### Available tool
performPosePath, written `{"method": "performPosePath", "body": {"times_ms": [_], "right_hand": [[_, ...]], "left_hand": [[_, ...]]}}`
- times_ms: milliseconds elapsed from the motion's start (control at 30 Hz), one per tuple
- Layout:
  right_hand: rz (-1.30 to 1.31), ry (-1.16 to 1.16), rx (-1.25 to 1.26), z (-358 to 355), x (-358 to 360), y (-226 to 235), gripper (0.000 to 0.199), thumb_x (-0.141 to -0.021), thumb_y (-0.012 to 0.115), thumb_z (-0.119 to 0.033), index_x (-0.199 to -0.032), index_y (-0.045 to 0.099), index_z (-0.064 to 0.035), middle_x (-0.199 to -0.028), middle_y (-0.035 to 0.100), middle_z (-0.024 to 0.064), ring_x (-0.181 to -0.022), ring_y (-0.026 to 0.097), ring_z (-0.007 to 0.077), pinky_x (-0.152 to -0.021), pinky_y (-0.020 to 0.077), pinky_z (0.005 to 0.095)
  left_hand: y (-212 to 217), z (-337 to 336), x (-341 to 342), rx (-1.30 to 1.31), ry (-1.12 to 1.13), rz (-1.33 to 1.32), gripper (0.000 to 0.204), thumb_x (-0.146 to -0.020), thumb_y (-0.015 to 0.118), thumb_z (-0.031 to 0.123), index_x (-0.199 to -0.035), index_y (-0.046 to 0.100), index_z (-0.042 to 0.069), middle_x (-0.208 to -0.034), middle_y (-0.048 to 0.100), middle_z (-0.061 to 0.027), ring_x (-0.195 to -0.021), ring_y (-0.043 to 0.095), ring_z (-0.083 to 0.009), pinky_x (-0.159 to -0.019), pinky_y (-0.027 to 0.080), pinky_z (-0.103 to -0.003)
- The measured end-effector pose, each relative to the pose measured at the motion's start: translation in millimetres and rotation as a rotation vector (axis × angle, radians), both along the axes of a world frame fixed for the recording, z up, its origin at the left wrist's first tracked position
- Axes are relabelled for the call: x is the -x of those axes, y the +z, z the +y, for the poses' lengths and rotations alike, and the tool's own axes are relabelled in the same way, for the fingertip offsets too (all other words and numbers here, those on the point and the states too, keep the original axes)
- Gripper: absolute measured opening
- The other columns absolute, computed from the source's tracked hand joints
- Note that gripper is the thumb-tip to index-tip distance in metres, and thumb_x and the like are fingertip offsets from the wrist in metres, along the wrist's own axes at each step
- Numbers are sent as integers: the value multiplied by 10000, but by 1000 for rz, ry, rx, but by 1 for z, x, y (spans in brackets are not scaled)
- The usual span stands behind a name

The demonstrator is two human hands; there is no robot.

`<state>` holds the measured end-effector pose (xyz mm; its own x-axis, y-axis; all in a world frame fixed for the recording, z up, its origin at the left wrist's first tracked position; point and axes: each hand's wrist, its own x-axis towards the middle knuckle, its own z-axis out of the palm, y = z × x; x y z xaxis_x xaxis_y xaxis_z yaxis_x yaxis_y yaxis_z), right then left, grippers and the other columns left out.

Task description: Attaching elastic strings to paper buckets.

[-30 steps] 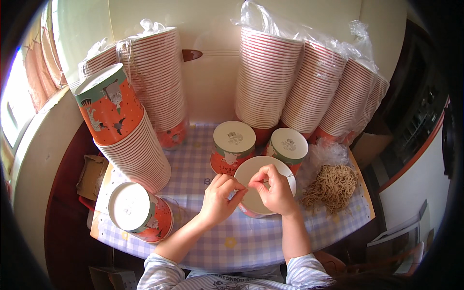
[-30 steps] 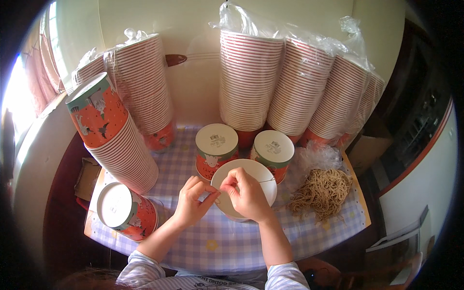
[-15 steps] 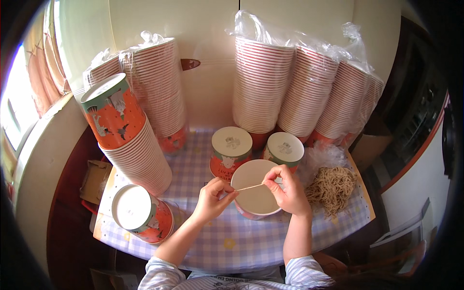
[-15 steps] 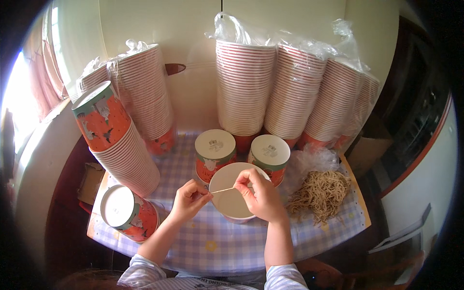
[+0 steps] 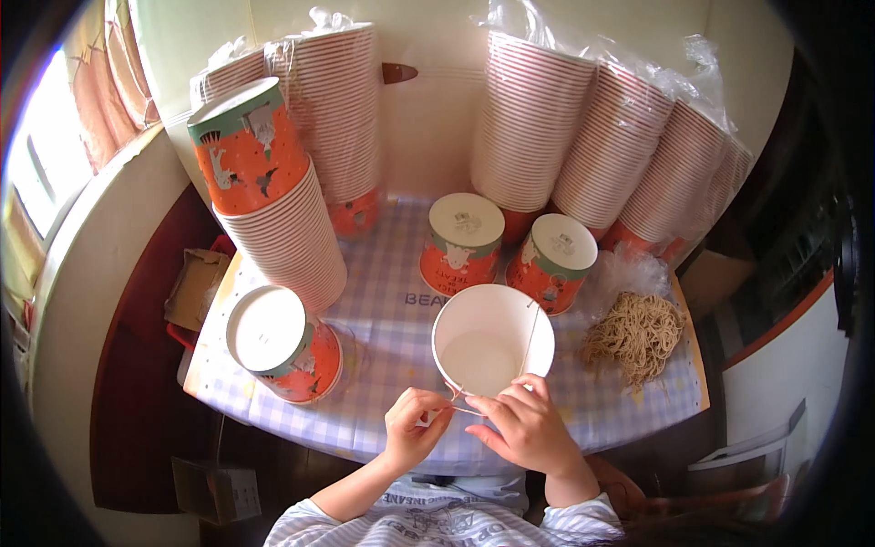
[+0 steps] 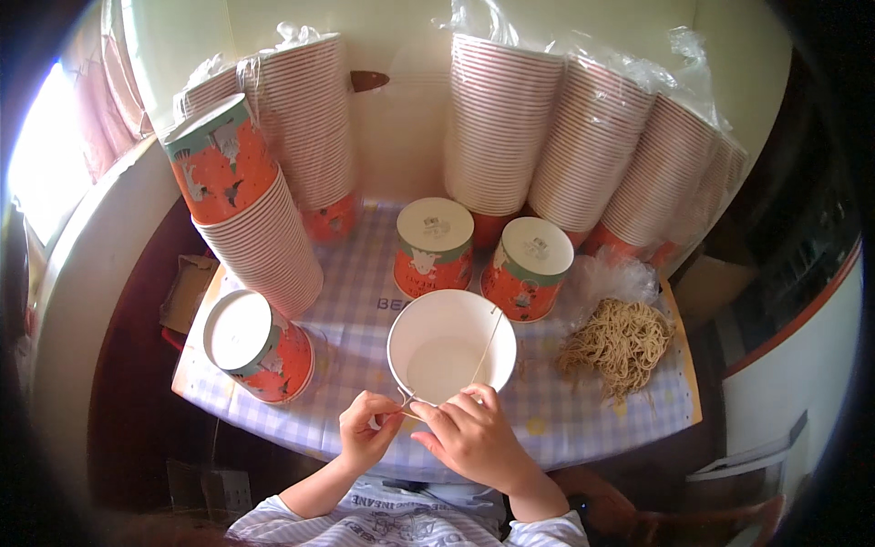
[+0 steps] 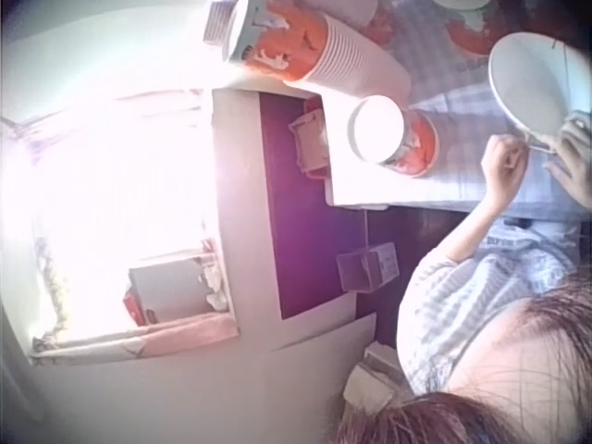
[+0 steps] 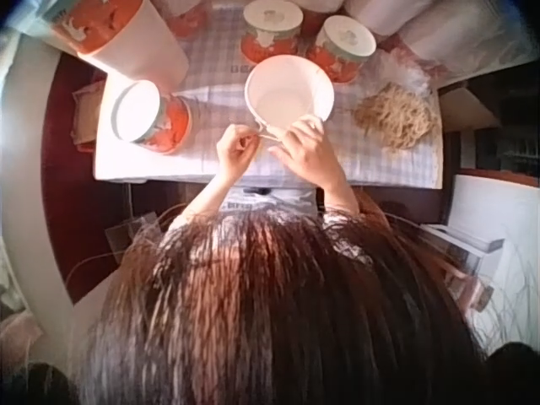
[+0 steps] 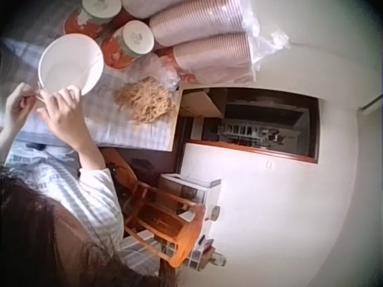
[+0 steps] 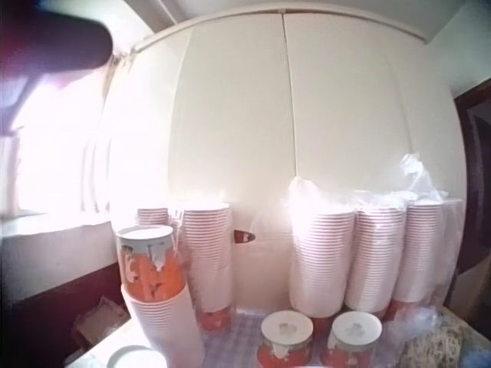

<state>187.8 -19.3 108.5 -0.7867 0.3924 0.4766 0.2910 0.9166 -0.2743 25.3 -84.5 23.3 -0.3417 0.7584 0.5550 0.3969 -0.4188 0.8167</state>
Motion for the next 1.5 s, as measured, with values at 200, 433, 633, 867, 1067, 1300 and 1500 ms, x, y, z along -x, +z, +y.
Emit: {"method": "performPosePath", "body": {"times_ms": [200, 433, 633, 867, 1067, 1300, 1500], "right_hand": [[79, -311, -190, -25, 16, -53, 180, -674, 723, -155, -833, 639, -159, -749, 545, -73, -788, 522, 111, -763, 285, 350], [-3, -363, -237, -33, 14, -73, 156, -716, 679, -156, -866, 639, -168, -773, 534, -83, -834, 519, 88, -754, 304, 339], [42, -297, -198, -31, 13, -87, 127, -735, 651, -112, -859, 627, -124, -854, 580, -59, -845, 541, 93, -730, 352, 315], [199, -300, -97, -29, 12, -100, 275, -681, 675, -6, -867, 501, -110, -846, 614, -27, -801, 580, 147, -727, 369, 351], [232, -309, -124, -29, 13, -100, 272, -685, 683, -15, -859, 496, -109, -821, 600, -12, -773, 576, 150, -717, 365, 351], [184, -270, -30, -29, 11, -100, 251, -690, 672, -40, -854, 507, -135, -770, 562, -37, -783, 563, 124, -743, 361, 346], [178, -213, -7, -22, 4, -99, 275, -671, 665, -21, -858, 499, -132, -740, 540, -16, -753, 554, 155, -755, 348, 362]], "left_hand": [[-36, 0, -3, 85, -2, -181, 191, -701, 671, -72, -854, 609, 22, -799, 625, -60, -641, 559, -122, -549, 444, -225], [-51, -7, -7, 164, -104, -393, 122, -778, 632, -28, -891, 602, 7, -836, 630, -52, -699, 565, -84, -622, 460, -214], [-56, -7, -8, 290, -252, -614, 117, -842, 593, 39, -944, 579, -16, -862, 624, -39, -751, 571, -83, -679, 462, -210], [-51, -1, -12, 319, -481, -650, 109, -848, 587, 37, -952, 582, 3, -988, 579, -46, -880, 552, -101, -758, 455, -234], [-60, 3, -16, 261, -532, -761, 89, -841, 607, 54, -917, 609, 8, -976, 560, -41, -873, 545, -106, -743, 452, -232], [-47, 7, -9, 355, -577, -1079, 67, -826, 627, 50, -860, 621, -7, -909, 571, -31, -866, 540, -113, -806, 432, -246], [-32, 18, 8, 404, -538, -1022, 67, -823, 634, 57, -867, 618, 10, -904, 587, -14, -824, 532, -86, -748, 418, -215]]}}
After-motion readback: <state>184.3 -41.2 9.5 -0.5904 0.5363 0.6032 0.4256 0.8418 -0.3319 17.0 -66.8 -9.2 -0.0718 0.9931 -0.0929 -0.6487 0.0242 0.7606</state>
